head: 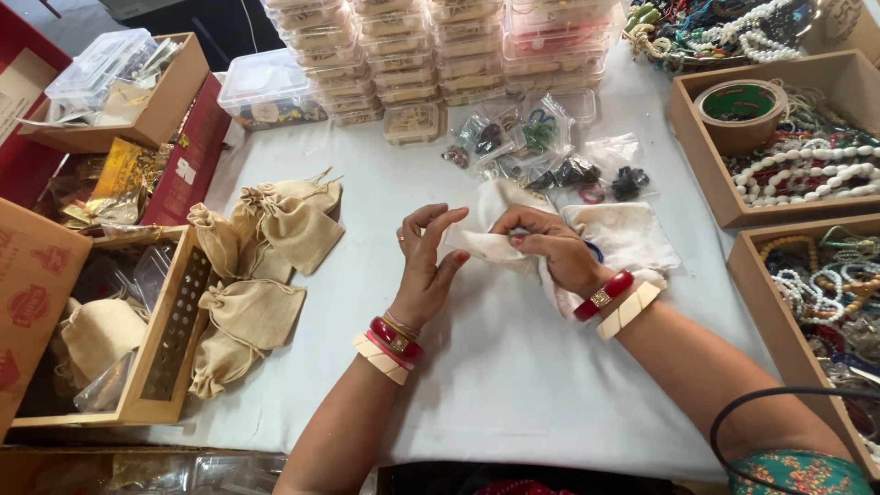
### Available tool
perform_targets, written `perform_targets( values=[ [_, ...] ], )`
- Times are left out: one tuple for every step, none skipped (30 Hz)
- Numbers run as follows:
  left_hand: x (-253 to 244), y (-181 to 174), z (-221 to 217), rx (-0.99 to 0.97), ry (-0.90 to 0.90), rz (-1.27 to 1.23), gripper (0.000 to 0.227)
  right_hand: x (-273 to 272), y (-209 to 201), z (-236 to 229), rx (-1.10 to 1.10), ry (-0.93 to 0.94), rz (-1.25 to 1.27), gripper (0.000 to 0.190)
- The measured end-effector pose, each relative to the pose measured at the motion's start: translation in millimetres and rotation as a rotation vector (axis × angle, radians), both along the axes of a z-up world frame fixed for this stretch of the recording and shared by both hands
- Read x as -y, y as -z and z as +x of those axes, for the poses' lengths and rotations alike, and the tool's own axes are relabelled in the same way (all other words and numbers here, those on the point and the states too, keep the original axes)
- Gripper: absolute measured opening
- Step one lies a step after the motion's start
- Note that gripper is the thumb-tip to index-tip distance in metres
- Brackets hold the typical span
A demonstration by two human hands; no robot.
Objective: The person places small beige drawstring pouches into clear plastic containers on a white table. They wipe the containers with a white cloth, close the lids, and stack them. The person also uses blue-handled scissors to trim the drawstrings on the pouches before packaging.
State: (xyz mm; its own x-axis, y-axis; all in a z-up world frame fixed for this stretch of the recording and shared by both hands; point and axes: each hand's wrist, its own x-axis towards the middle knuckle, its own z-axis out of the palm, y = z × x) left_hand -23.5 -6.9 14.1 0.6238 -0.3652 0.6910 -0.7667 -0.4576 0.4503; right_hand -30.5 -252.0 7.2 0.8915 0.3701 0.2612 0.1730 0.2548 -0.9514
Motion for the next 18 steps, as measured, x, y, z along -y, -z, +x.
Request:
perform_targets(
  values=[
    [1.5,7.9,3.9,0.002,0.000,-0.004,0.051,0.0,-2.1,-0.1,0.002,0.000,-0.004,0.033],
    [2.9,15.7,7.8,-0.249,0.101,-0.113,0.058,-0.2,-4.2,-0.2,0.020,-0.006,-0.107,0.034],
    [4.7,24.3,11.0,-0.504,0.205,-0.224,0.064,-0.1,-5.9,-1.0,0.035,-0.011,-0.212,0.035],
    [5.5,29.4,13.7,-0.503,0.206,-0.228,0.064,-5.9,-6.2,-2.0,0.035,-0.012,-0.217,0.035],
    [6.0,34.7,16.0,-0.806,0.428,-0.490,0.076,-11.9,-5.7,-3.4,0.329,0.019,-0.385,0.031],
    [7.0,40.0,18.3,-1.105,0.651,-0.755,0.089,-17.5,-5.1,-4.7,0.624,0.048,-0.551,0.029],
    [5.2,39.1,18.5,-1.108,0.649,-0.754,0.089,-19.4,-7.3,-7.2,0.622,0.047,-0.549,0.029],
    [3.5,38.0,18.6,-1.105,0.648,-0.690,0.090,-21.2,-9.7,-9.8,0.719,0.129,-0.657,0.030],
    [2.4,35.5,20.9,-1.095,0.650,-0.626,0.092,-22.5,-13.7,-10.4,0.821,0.213,-0.768,0.031],
    [4.5,35.0,19.2,-1.092,0.650,-0.625,0.092,-23.7,-15.1,-11.3,0.824,0.214,-0.768,0.031],
    [6.9,34.9,16.7,-1.092,0.645,-0.594,0.092,-24.8,-16.4,-12.8,0.929,0.260,-0.808,0.031],
    [9.3,34.8,14.2,-1.092,0.640,-0.564,0.091,-25.9,-17.6,-14.2,1.034,0.306,-0.848,0.031],
    [10.5,35.4,12.4,-1.091,0.642,-0.563,0.091,-27.1,-18.8,-15.5,1.034,0.307,-0.849,0.031],
    [11.7,36.2,10.5,-1.053,0.654,-0.523,0.090,-28.2,-19.9,-16.8,1.059,0.366,-0.901,0.032],
    [12.8,37.4,8.0,-1.015,0.664,-0.485,0.088,-29.5,-20.8,-18.5,1.081,0.423,-0.954,0.033],
    [13.5,39.2,8.0,-1.015,0.665,-0.486,0.088,-29.0,-20.5,-18.4,1.081,0.423,-0.955,0.033],
    [13.5,40.9,7.9,-0.932,0.639,-0.430,0.089,-28.9,-20.3,-18.1,1.089,0.479,-0.985,0.034],
    [13.5,42.7,7.8,-0.849,0.613,-0.375,0.089,-29.0,-20.1,-17.9,1.097,0.535,-1.013,0.035]
  ],
)
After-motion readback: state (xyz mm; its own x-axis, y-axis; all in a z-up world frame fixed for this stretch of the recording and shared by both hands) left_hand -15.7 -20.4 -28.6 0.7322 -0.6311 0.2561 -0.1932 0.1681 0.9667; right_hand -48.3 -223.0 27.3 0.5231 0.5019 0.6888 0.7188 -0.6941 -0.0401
